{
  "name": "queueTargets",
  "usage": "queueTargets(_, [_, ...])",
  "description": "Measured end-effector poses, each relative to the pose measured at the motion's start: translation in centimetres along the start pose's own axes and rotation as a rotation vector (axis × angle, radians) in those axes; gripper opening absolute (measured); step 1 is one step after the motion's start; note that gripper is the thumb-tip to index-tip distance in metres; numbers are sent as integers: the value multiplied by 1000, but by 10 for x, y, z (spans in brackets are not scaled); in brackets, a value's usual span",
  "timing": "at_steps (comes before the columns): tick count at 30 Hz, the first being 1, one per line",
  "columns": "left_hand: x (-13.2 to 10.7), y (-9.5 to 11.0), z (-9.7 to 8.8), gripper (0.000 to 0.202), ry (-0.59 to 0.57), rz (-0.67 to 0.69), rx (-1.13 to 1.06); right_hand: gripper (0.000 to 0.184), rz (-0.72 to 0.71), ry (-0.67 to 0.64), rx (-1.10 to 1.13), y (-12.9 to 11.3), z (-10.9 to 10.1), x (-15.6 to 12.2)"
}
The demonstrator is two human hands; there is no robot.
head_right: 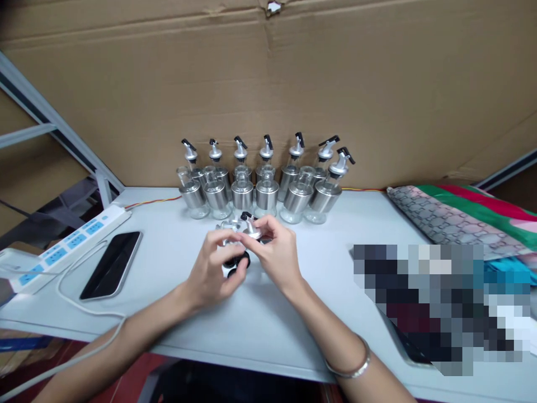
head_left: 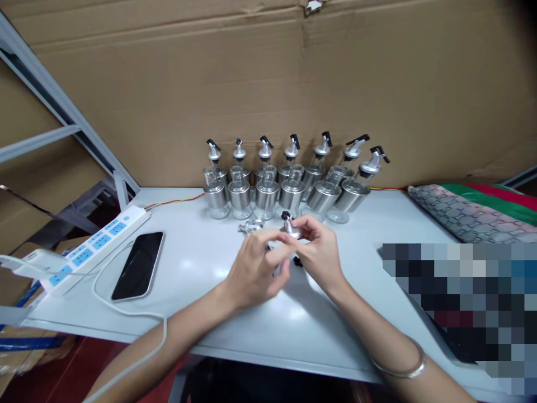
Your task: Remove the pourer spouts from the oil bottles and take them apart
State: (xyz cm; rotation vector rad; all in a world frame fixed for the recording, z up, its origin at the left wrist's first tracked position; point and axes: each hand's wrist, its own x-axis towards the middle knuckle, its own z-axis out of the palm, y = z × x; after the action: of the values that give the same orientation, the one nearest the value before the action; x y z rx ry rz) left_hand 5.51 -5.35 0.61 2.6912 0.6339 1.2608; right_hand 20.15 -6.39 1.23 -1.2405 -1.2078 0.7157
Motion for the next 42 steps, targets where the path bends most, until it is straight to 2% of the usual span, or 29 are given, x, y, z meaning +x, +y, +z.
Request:
queueTargets(3, [1, -9, 4, 44, 69, -42, -61, 31, -21, 16, -124, 0, 1, -2])
queueTargets(5, [-1, -13, 5, 48, 55, -72, -122, 29, -51, -4, -232, 0, 2, -3])
queueTargets(8, [-2, -18, 6, 47, 36, -37, -159, 20, -162, -4, -339, 0, 3, -5])
queueTargets(12, [1, -29, 4, 45, 38, 35, -165, 22, -244, -14, -354, 1, 5, -8])
queueTargets(14, [1, -35, 4, 43, 54, 32, -141, 24, -267, -41, -326, 0, 7, -11])
queueTargets(19, [-4, -43, 7, 35, 78, -4, -34, 25, -454, -56, -377, 1, 11, -14])
queueTargets(22, [-7, -42, 6, 31, 69, -24, -129, 15, -510, -67, -413, 3, 4, -8])
queueTargets(24, [-9, -40, 6, 31, 67, -20, -228, 7, -608, -65, -451, 4, -4, 0])
queueTargets(25, [-9, -39, 6, 31, 68, -9, -267, 10, -658, -68, -473, 5, -8, 3])
queueTargets(28, [-11, -36, 8, 31, 86, -4, -335, 34, -757, -147, -509, 7, -16, 10])
queueTargets(31, [-11, -36, 9, 28, 88, -49, -375, 43, -786, -224, -538, 10, -15, 11])
queueTargets(34, [-10, -38, 7, 23, 55, -99, -405, 36, -808, -213, -608, 13, -11, 10])
queueTargets(39, [-10, -37, 0, 14, -95, -293, -469, 25, -887, -184, -810, 15, -7, 8])
queueTargets(42, [-9, -37, -1, 13, -136, -349, -511, 23, -901, -195, -841, 14, -5, 7])
